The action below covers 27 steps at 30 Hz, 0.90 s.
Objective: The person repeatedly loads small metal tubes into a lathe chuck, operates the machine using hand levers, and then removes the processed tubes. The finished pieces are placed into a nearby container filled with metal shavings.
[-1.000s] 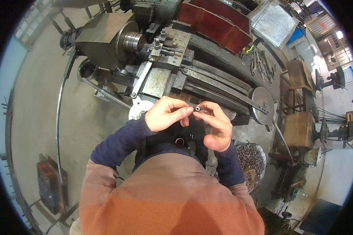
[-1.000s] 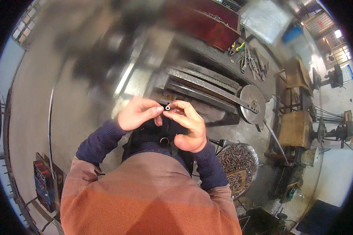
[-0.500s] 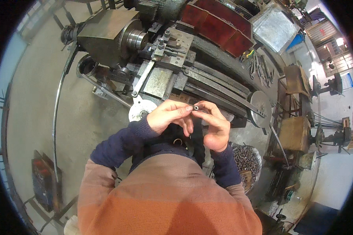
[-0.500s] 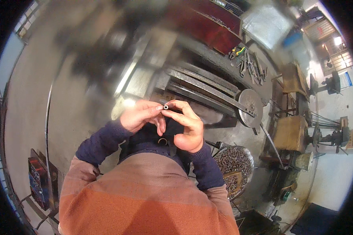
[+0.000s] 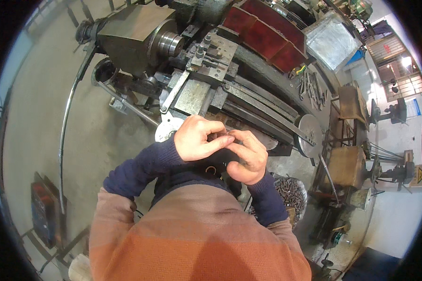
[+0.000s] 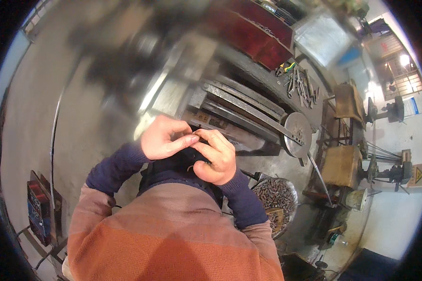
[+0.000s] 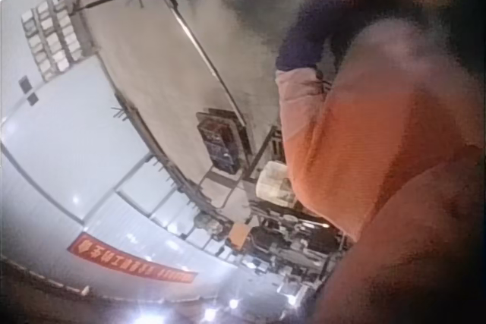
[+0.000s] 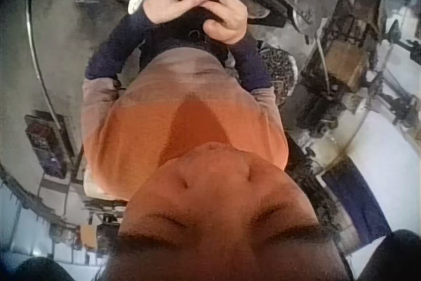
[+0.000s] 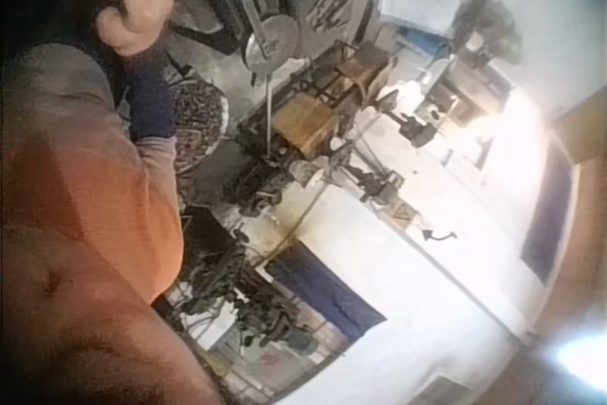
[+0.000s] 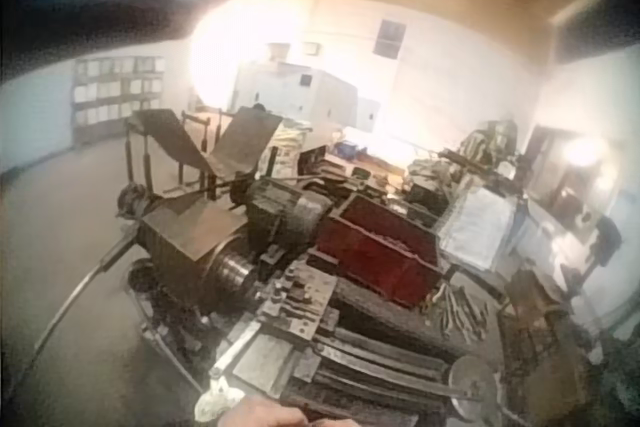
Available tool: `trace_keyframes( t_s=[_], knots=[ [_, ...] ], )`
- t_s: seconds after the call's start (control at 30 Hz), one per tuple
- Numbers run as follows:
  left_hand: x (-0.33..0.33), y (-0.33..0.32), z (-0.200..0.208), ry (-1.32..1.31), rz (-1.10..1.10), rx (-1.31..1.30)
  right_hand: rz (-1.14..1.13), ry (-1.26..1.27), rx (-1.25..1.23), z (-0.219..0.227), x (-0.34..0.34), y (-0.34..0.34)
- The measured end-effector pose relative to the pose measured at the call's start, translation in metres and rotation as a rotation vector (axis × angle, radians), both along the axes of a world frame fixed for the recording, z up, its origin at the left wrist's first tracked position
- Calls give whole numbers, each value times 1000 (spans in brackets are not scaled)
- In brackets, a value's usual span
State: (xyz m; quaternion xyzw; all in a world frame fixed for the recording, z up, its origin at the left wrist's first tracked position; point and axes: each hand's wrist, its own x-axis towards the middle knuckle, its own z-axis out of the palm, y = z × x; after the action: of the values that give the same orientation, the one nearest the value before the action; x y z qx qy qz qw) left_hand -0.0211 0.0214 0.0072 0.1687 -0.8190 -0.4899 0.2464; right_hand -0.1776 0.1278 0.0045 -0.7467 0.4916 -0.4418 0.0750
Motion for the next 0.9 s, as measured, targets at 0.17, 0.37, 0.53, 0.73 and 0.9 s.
trace_keyframes(
  t_s=[0.17, 0.37, 0.53, 0.73, 0.9],
  knots=[
    [3, -3, 0, 58, -111, 314, 83, -219, 84, -12, -5, 3],
    [7, -6, -7, 22, -132, 394, 139, -332, 118, -21, -10, 4],
    [7, -7, -3, -22, -144, 342, 127, -365, 139, -22, -10, 5],
    [7, -7, -6, -12, -142, 405, 100, -373, 175, -19, -9, 7],
    [11, -12, -8, -4, -138, 392, 93, -316, 181, -15, -8, 1]
  ],
)
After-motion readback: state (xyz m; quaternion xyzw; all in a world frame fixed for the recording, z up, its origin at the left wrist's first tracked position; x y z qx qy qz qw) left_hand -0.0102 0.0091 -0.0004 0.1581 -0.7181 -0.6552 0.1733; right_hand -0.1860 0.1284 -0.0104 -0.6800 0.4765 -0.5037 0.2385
